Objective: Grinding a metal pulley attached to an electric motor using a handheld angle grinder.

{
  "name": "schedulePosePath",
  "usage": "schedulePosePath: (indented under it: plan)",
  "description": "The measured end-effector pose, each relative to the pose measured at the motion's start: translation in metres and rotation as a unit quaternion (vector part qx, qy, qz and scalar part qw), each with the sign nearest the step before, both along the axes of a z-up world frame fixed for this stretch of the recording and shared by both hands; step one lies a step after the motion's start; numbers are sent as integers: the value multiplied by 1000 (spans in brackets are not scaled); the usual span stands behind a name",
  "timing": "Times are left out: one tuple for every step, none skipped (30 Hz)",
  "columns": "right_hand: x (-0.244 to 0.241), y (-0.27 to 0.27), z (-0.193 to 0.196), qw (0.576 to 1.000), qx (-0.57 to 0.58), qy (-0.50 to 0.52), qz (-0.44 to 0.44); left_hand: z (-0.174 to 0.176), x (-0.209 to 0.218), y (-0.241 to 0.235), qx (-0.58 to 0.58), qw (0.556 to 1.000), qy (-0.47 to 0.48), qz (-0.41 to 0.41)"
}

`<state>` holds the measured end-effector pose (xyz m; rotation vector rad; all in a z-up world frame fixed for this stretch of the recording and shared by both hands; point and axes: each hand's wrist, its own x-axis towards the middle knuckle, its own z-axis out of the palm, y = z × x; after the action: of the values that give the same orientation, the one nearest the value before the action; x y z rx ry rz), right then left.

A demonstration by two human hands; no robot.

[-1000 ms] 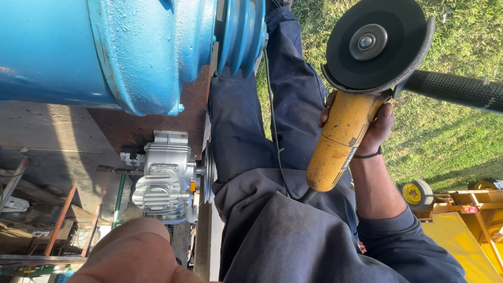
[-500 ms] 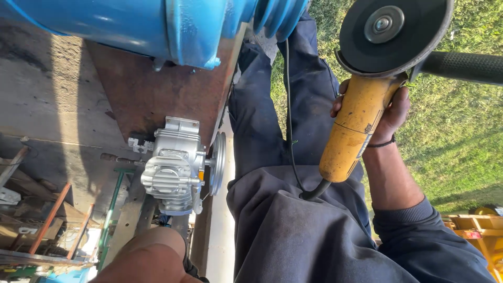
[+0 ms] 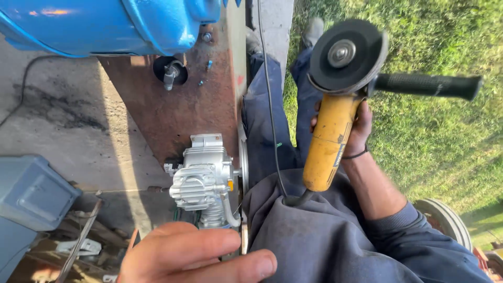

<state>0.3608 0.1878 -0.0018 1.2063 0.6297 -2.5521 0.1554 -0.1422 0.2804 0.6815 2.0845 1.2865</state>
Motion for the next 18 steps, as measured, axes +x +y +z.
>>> schedulePosePath:
  plan:
    - [5,2,-5,1000,-15,-12,5,-14,1,14,4,1000,14,4]
    - [9,7,-9,1000,-12,2,11,-23,4,23,7,1000,28,10]
    - [17,13,-11,1000,-13,-5,18,-29,8,32,48,996,71,19]
    - [26,19,-14,1000,-14,-11,26,-36,14,42,89,989,115,26]
    - [33,27,-22,999,-16,-1,34,-46,18,50,85,988,126,33]
    - [40,35,-31,999,-26,-3,31,-56,22,60,147,978,144,23]
    - [44,45,-44,999,-38,0,31,-67,26,70,205,965,166,11]
    - [49,54,-55,998,-42,14,42,-80,35,83,199,963,182,18]
    - [53,65,-69,998,-29,24,41,-94,45,96,236,953,188,27]
    - [59,76,-84,999,-16,34,39,-109,56,110,272,942,195,34]
    - [62,89,-102,997,-29,48,56,-121,75,127,257,941,214,44]
    - [65,101,-120,997,-22,51,57,-134,94,144,277,936,204,78]
    - [71,112,-135,997,-17,47,60,-145,113,162,295,930,190,114]
    - [73,126,-152,995,-33,55,77,-160,132,180,278,930,204,126]
    - [95,138,-156,996,-57,55,49,-171,153,197,298,931,143,156]
    - [114,152,-159,995,-81,54,20,-182,172,215,318,926,83,187]
    - [124,166,-166,995,-84,58,17,-192,183,225,315,927,86,183]
    - [132,180,-171,997,-57,47,12,-200,194,235,320,927,58,186]
